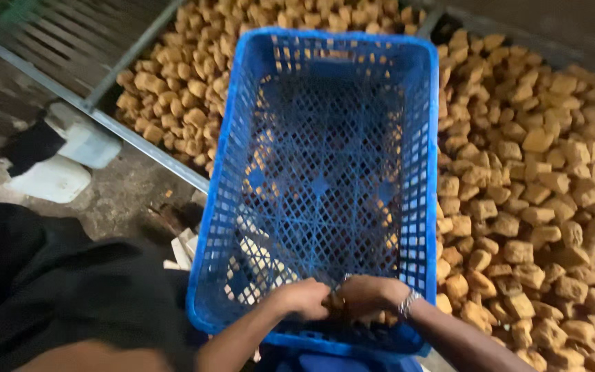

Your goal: The person picks small brown food items from a large metal tray and places them into a blue plastic crate. The person arranges the items in neat rows inside the crate while continuing to transfer more items from the tray.

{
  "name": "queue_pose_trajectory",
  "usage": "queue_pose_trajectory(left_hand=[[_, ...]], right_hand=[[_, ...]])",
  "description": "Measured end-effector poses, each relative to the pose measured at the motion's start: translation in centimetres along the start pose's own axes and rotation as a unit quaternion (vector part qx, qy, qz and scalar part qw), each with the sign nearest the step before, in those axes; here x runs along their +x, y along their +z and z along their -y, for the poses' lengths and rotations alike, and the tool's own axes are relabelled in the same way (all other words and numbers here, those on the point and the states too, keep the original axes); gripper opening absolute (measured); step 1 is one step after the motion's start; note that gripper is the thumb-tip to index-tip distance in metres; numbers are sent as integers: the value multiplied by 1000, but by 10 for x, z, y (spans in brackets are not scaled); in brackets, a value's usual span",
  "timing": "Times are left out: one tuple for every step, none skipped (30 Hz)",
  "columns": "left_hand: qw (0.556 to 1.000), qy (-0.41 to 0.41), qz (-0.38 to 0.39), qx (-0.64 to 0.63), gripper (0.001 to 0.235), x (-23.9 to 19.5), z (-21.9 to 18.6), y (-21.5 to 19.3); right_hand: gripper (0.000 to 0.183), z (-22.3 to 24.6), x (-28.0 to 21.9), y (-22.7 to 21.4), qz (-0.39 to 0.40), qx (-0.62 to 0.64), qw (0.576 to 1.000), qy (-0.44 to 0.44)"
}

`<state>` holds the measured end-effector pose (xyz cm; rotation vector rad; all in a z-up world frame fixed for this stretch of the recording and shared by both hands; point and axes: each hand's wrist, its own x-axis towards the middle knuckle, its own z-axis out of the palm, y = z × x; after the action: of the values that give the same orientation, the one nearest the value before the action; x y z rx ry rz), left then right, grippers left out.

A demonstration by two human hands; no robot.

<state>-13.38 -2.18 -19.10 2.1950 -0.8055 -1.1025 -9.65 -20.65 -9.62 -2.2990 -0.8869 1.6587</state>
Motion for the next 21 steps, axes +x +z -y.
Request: queue_pose_trajectory(left_hand=[[1000,-22,-12,-5,31,0,-1,-3],[999,-43,-25,-10,31,0,-2,-5],[999,-30,-39,-13,30,-1,-2,-6],[998,-18,-53,-16,28,-1,-2,-9],[998,-6,-63,-21,27,-6,-2,-8],[998,-22,-57,-32,28,-11,-3,-6],[997,-32,-56,-39,29,-8,-5,-8],[997,-42,-55,-47,30,-6,-9,-9],[997,-52,-45,-39,29,-8,-11,-12],[997,-62,-35,-30,29,-10,-13,-14],[997,-69,-21,-20,29,-10,-14,-14],[998,-64,-20,-13,29,-11,-15,-14],[998,-56,-26,-6,29,-9,-16,-18],[998,-48,-31,2,30,-7,-16,-22],[998,-52,-32,-11,30,-9,-15,-18],[998,-56,-32,-24,31,-11,-12,-16],[997,-60,-34,-35,33,-11,-10,-16],[997,-60,-39,-39,33,-10,-8,-16],[996,-63,-42,-44,34,-11,-6,-14],[996,-65,-45,-48,35,-11,-6,-12],[996,-69,-41,-39,34,-11,-6,-12]], right_hand=[[15,-5,2,-4,-12,-73,995,-64],[15,-12,5,-7,-7,-99,993,-67],[16,-21,6,-8,-1,-126,989,-71],[16,-32,9,-7,5,-153,985,-75],[18,-40,11,0,14,-176,981,-82],[19,-46,13,9,22,-198,976,-88],[21,-54,13,13,26,-224,970,-89],[21,-60,12,17,-18,-189,977,-101],[20,-59,13,19,-66,-156,979,-117],[20,-55,14,19,-113,-122,977,-133],[22,-49,14,21,-96,-147,977,-124],[24,-41,13,21,-80,-171,975,-116],[26,-35,10,12,-65,-202,972,-105],[21,-27,8,4,-44,-165,983,-66],[22,-15,8,5,-17,-121,992,-30],[28,-6,8,7,11,-77,997,4],[22,0,8,8,2,-59,998,11],[17,4,9,10,-7,-41,999,17],[14,8,13,14,-13,-23,999,21],[15,11,16,19,-69,-64,995,-39],[16,9,16,21,-126,-105,982,-99]])
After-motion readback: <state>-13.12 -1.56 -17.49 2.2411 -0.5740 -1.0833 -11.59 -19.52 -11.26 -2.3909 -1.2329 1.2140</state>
